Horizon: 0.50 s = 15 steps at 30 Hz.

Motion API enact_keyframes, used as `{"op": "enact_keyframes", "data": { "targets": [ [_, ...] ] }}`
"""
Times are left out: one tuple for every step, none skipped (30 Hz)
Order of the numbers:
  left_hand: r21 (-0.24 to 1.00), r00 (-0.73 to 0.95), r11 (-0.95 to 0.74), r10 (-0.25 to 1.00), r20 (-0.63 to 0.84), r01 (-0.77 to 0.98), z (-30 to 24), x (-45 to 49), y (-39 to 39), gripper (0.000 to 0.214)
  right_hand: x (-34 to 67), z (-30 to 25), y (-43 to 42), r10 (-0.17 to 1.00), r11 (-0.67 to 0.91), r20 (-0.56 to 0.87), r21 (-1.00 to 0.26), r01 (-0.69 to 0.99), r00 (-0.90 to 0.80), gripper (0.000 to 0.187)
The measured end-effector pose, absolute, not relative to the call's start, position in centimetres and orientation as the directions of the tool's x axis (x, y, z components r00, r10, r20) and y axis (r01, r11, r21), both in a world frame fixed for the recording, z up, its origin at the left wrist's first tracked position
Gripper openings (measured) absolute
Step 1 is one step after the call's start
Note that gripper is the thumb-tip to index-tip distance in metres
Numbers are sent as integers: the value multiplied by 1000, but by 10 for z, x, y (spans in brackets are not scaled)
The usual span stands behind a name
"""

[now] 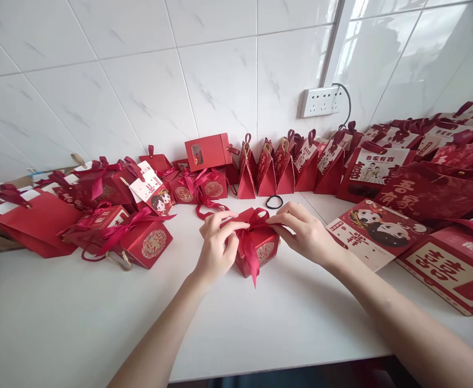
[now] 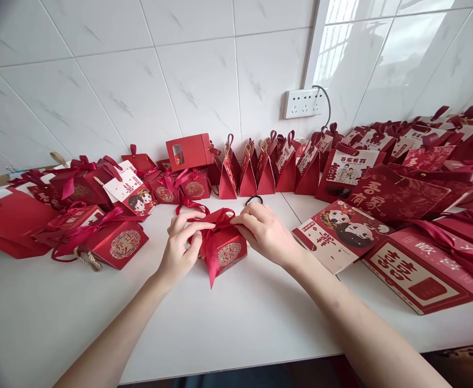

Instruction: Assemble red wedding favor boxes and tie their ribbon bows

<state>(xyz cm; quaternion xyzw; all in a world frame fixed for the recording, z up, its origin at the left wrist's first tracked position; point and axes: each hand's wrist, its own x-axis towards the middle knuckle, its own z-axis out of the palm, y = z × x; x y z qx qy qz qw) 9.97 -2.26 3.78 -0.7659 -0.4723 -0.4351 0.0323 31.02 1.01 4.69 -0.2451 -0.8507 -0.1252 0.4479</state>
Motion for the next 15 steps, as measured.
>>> {"op": "enact_keyframes", "data": {
  "targets": [
    [361, 192, -554, 706, 682, 750, 38, 100, -23, 38, 310, 47, 10, 299, 845, 828, 0, 534, -474, 14],
    [365, 204, -553, 717, 667, 749, 38, 100, -23, 40, 310, 47, 10, 296, 842, 831, 6, 539, -471, 16],
    [371, 210, -550, 727, 654, 748, 38, 100, -23, 42, 311, 46, 10, 293, 838, 835, 10, 545, -466, 18],
    [379, 210, -546, 735, 644, 747, 38, 100, -23, 43, 311, 46, 10, 289, 836, 839, 14, 549, -461, 19],
    [389, 209, -543, 742, 637, 744, 38, 99, -23, 44, 311, 46, 10, 285, 835, 842, 17, 551, -458, 20],
    [399, 208, -540, 749, 629, 741, 38, 99, -23, 44, 312, 46, 10, 280, 836, 845, 19, 549, -456, 20],
    [407, 209, -541, 753, 623, 736, 38, 99, -24, 44, 312, 46, 10, 275, 840, 848, 19, 543, -454, 19],
    [413, 213, -545, 756, 620, 730, 38, 99, -24, 44, 312, 46, 10, 273, 844, 849, 14, 536, -453, 19],
    [416, 218, -550, 755, 618, 725, 38, 99, -24, 45, 312, 46, 10, 275, 849, 848, 8, 528, -454, 19],
    [414, 226, -556, 753, 618, 721, 38, 99, -24, 45, 312, 46, 10, 280, 853, 844, -1, 521, -457, 19],
    [409, 233, -562, 749, 620, 719, 38, 99, -24, 45, 312, 46, 10, 287, 857, 841, -11, 516, -459, 20],
    [402, 239, -567, 745, 623, 719, 38, 100, -24, 45, 312, 47, 10, 295, 860, 836, -22, 509, -462, 20],
    [396, 242, -569, 741, 626, 720, 38, 100, -24, 45, 313, 48, 10, 303, 865, 830, -33, 501, -468, 20],
    [394, 242, -571, 739, 628, 721, 38, 100, -24, 45, 313, 49, 10, 309, 871, 822, -44, 489, -478, 20],
    [394, 242, -573, 738, 630, 718, 38, 101, -24, 45, 314, 50, 9, 314, 878, 813, -53, 475, -490, 20]
  ]
}}
